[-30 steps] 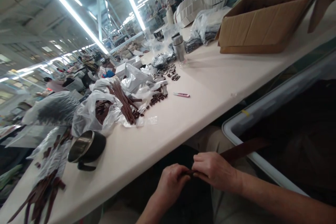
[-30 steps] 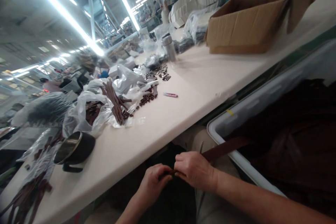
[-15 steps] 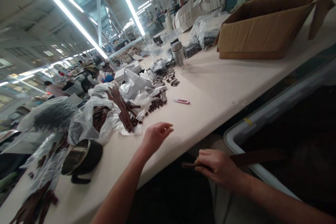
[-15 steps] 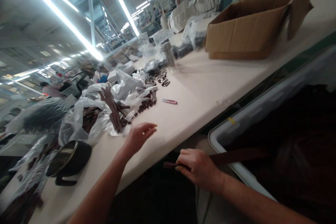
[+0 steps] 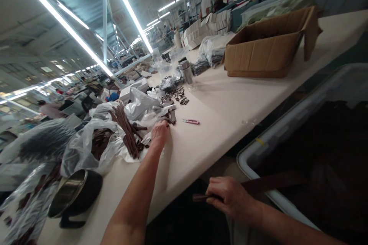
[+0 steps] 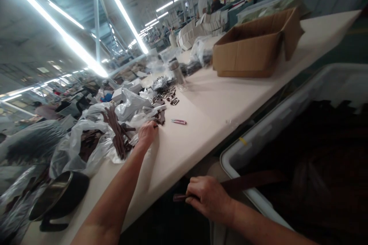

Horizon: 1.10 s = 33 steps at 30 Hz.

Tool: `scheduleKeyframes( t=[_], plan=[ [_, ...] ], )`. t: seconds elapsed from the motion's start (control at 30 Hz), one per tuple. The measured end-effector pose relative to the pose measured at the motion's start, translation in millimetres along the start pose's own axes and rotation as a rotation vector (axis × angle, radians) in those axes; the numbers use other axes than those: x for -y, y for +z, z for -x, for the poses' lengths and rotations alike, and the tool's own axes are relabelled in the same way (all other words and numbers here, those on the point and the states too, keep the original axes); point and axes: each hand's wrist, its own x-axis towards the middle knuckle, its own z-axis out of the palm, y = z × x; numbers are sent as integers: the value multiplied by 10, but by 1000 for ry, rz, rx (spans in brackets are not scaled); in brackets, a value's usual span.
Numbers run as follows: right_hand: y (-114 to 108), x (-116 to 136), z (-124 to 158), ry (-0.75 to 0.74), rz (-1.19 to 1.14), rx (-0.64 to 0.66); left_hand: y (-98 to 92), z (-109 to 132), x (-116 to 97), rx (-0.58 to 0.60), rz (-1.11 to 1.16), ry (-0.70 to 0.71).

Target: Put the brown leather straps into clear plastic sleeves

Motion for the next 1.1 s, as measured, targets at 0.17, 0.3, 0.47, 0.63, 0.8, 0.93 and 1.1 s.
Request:
scheduleKeyframes(
  t=[0.17,0.3,0.47,0.63,0.8,0.93,1.1],
  plan=[
    [7,36,-4,0,12,16,-48,121,24,-12,60,-34],
    [23,12,-9,-9,8,-5,-89,208,54,-64,206,-74],
    [-47,43,-27,-40,-60,-102,-243,532,59,-126,510,-172],
    [-229,240,-13,-94,-171,-275,-318,1540,-110,-52,1146,-349],
    [-259,410,2,-132,-251,-309,-252,2555,-452,38,1876,-735],
    [-191,489,20,-151,-240,-282,-176,2915,-682,-2,1975,-827],
    [-130,523,53,-212,-142,-269,-130,2970,-811,-89,2002,-826]
  ],
)
